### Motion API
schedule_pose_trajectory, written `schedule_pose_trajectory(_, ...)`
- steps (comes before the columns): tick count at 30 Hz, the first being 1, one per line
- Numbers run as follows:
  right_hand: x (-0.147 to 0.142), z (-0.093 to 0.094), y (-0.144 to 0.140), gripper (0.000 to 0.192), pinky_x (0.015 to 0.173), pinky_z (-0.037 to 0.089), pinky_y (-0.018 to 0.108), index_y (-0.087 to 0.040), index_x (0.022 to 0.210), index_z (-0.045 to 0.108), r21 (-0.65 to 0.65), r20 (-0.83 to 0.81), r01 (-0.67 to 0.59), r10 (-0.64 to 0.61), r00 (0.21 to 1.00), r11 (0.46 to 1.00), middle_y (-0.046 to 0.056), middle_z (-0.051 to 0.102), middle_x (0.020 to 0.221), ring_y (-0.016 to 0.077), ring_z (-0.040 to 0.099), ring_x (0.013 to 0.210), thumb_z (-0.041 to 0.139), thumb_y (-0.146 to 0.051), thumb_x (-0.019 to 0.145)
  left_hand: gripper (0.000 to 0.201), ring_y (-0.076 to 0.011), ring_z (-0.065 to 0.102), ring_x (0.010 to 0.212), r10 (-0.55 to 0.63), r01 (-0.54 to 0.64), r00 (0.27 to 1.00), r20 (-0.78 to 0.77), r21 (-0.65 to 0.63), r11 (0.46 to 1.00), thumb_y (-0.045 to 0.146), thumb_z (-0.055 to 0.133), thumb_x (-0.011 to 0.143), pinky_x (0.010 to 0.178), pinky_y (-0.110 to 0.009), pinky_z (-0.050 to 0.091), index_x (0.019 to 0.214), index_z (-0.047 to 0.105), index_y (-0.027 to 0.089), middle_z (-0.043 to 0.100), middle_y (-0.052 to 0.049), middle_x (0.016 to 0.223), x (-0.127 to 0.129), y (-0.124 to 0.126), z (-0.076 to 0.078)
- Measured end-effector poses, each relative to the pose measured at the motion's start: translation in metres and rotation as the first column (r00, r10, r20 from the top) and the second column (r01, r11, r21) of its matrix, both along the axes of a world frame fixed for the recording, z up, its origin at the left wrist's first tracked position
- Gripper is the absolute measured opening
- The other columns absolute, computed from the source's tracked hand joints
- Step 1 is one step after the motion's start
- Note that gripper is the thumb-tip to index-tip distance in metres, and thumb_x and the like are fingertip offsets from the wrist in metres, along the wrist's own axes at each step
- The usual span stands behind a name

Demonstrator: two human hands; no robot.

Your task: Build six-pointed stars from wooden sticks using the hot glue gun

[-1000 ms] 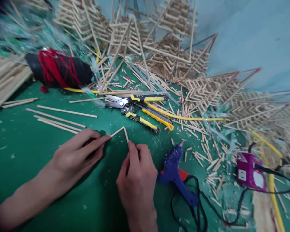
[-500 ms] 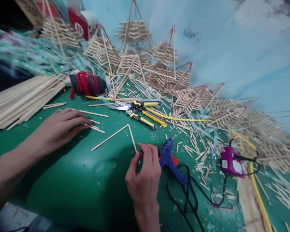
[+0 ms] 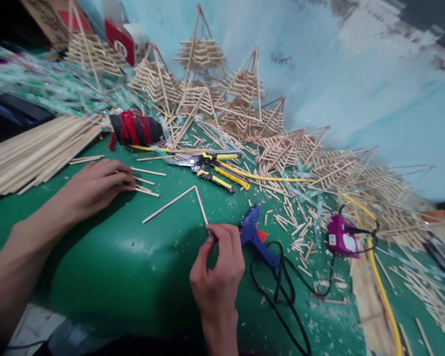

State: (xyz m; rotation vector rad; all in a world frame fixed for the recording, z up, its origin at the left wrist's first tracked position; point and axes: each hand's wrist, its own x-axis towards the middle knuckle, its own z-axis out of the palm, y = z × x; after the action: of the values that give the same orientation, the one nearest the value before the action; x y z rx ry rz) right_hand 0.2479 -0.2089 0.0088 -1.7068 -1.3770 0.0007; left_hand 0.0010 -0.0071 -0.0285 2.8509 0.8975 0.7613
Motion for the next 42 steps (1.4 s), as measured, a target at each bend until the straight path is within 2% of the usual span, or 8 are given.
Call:
schedule_pose_trajectory(3, 0.0, 0.004, -0.003, 0.02, 0.066, 0.05, 0.029, -0.018, 0.099, 0.064, -0.011, -0.003, -0.001, 0.001, 1.0, 1.0, 0.005, 0.062, 0.09, 0.0155, 0.059, 0.08, 0.048, -0.007, 0.096, 0.022, -0.0183, 0.06, 0.092, 0.03, -0.03, 0.999, 0.025, -0.008, 1.0, 0.018, 0.043, 0.107, 0.082, -0.032, 0.045, 0.099, 0.063, 0.014, 0.066, -0.007, 0.1, 0.015, -0.026, 0.019)
schedule_pose_trajectory(7, 0.005, 0.007, -0.012, 0.019, 0.07, 0.051, 0.03, -0.018, 0.1, 0.063, -0.085, 0.037, 0.011, -0.008, 0.999, 0.996, 0.005, 0.062, 0.091, 0.0156, 0.06, 0.082, 0.048, -0.008, 0.097, 0.015, -0.0184, 0.058, 0.083, -0.102, 0.1, 0.994, 0.05, 0.037, 0.994, 0.017, 0.052, 0.104, 0.075, -0.034, 0.039, 0.094, 0.063, 0.014, 0.067, -0.006, 0.093, 0.05, -0.073, 0.035)
schedule_pose_trajectory(11, 0.006, 0.003, -0.021, 0.02, 0.074, 0.053, 0.031, -0.018, 0.104, 0.064, -0.174, 0.078, 0.038, -0.025, 0.997, 0.984, 0.006, 0.063, 0.096, 0.0162, 0.062, 0.086, 0.047, -0.008, 0.098, 0.021, -0.0215, 0.056, 0.083, -0.165, 0.166, 0.986, -0.025, 0.023, 0.986, 0.013, 0.048, 0.104, 0.076, -0.037, 0.037, 0.092, 0.066, 0.014, 0.068, -0.007, 0.09, 0.077, -0.097, 0.03)
schedule_pose_trajectory(16, 0.001, -0.007, -0.023, 0.022, 0.086, 0.055, 0.038, -0.017, 0.11, 0.063, -0.263, 0.145, 0.058, -0.02, 0.989, 0.963, 0.01, 0.063, 0.105, 0.0207, 0.061, 0.1, 0.046, -0.007, 0.099, 0.025, -0.0224, 0.057, 0.085, -0.197, 0.199, 0.977, -0.085, 0.009, 0.98, 0.014, 0.045, 0.105, 0.076, -0.036, 0.036, 0.093, 0.067, 0.016, 0.068, -0.006, 0.09, 0.089, -0.099, 0.018)
schedule_pose_trajectory(20, -0.003, -0.012, -0.022, 0.02, 0.087, 0.054, 0.04, -0.015, 0.112, 0.062, -0.308, 0.189, 0.072, -0.014, 0.982, 0.948, 0.012, 0.062, 0.11, 0.0229, 0.059, 0.103, 0.05, -0.007, 0.099, 0.016, -0.0227, 0.057, 0.09, -0.179, 0.178, 0.984, -0.025, -0.033, 0.983, 0.022, 0.051, 0.105, 0.077, -0.036, 0.037, 0.104, 0.066, 0.016, 0.068, -0.007, 0.101, 0.081, -0.097, 0.02)
schedule_pose_trajectory(23, -0.004, -0.013, -0.022, 0.021, 0.086, 0.053, 0.041, -0.015, 0.113, 0.061, -0.349, 0.19, 0.052, 0.016, 0.982, 0.936, 0.012, 0.062, 0.11, 0.0238, 0.058, 0.103, 0.05, -0.006, 0.099, 0.019, -0.0231, 0.057, 0.093, -0.13, 0.13, 0.991, 0.003, -0.123, 0.984, 0.03, 0.058, 0.103, 0.079, -0.036, 0.038, 0.116, 0.064, 0.018, 0.066, -0.007, 0.108, 0.058, -0.089, 0.022)
schedule_pose_trajectory(29, -0.005, -0.016, -0.02, 0.019, 0.082, 0.052, 0.038, -0.017, 0.111, 0.062, -0.325, 0.17, 0.03, 0.027, 0.985, 0.945, 0.011, 0.062, 0.108, 0.0235, 0.058, 0.101, 0.05, -0.007, 0.1, 0.023, -0.0217, 0.057, 0.093, -0.09, 0.082, 0.996, -0.025, -0.237, 0.968, 0.032, 0.063, 0.1, 0.079, -0.035, 0.039, 0.121, 0.063, 0.022, 0.063, -0.005, 0.107, 0.016, -0.073, 0.014)
schedule_pose_trajectory(42, -0.002, -0.017, -0.016, 0.015, 0.08, 0.049, 0.035, -0.016, 0.103, 0.063, -0.345, 0.173, 0.037, 0.025, 0.985, 0.938, 0.009, 0.061, 0.105, 0.0225, 0.057, 0.098, 0.053, -0.006, 0.099, 0.01, -0.0177, 0.057, 0.088, -0.151, 0.157, 0.988, 0.043, -0.284, 0.946, 0.02, 0.061, 0.102, 0.077, -0.033, 0.035, 0.111, 0.064, 0.023, 0.064, -0.003, 0.101, 0.026, -0.082, 0.013)
